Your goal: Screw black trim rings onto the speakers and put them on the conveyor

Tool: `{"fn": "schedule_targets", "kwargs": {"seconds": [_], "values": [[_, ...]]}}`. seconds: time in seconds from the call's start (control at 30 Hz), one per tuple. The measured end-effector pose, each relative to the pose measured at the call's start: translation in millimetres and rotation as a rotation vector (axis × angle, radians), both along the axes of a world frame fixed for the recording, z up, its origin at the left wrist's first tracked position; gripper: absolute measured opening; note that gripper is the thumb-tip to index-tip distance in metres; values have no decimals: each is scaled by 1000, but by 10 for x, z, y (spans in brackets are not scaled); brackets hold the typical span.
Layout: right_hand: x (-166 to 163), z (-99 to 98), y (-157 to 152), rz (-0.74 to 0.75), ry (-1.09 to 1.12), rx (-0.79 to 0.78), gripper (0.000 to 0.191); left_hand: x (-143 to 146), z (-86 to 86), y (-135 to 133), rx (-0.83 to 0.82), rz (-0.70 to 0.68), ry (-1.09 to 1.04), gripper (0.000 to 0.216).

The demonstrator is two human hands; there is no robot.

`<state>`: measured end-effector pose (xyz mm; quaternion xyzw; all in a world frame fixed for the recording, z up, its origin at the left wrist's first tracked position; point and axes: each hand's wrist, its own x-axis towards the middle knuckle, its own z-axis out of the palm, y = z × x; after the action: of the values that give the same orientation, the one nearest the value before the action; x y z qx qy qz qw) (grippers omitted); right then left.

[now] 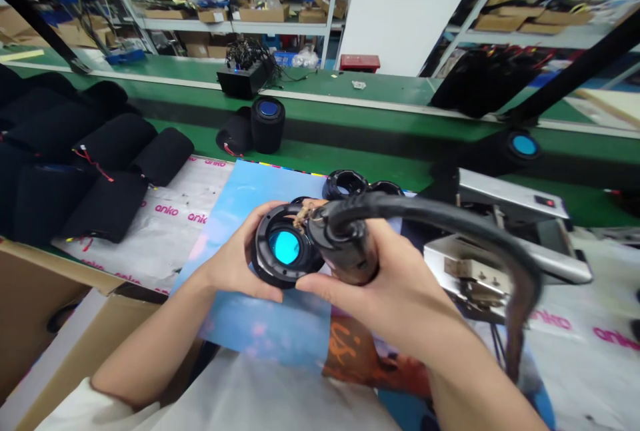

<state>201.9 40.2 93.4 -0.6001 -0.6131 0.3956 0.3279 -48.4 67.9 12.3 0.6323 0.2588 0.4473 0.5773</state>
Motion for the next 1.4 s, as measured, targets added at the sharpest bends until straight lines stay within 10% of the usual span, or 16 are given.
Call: {"fn": "schedule_targets", "kwargs": {"seconds": [0.43, 0.8, 1.1, 1.4], "values": [[-110, 136, 179, 248, -111, -51, 34, -13, 60, 33, 2, -30, 65, 126], [-245, 2, -25, 201, -170, -15, 58, 39, -47, -92, 19, 117, 25, 113], [-47, 275, 325, 522, -259, -70, 36, 38, -24, -64, 14, 14, 29, 128], [-7, 118, 530, 594, -58, -53, 64, -1, -171, -7, 59, -9, -12, 140]]}}
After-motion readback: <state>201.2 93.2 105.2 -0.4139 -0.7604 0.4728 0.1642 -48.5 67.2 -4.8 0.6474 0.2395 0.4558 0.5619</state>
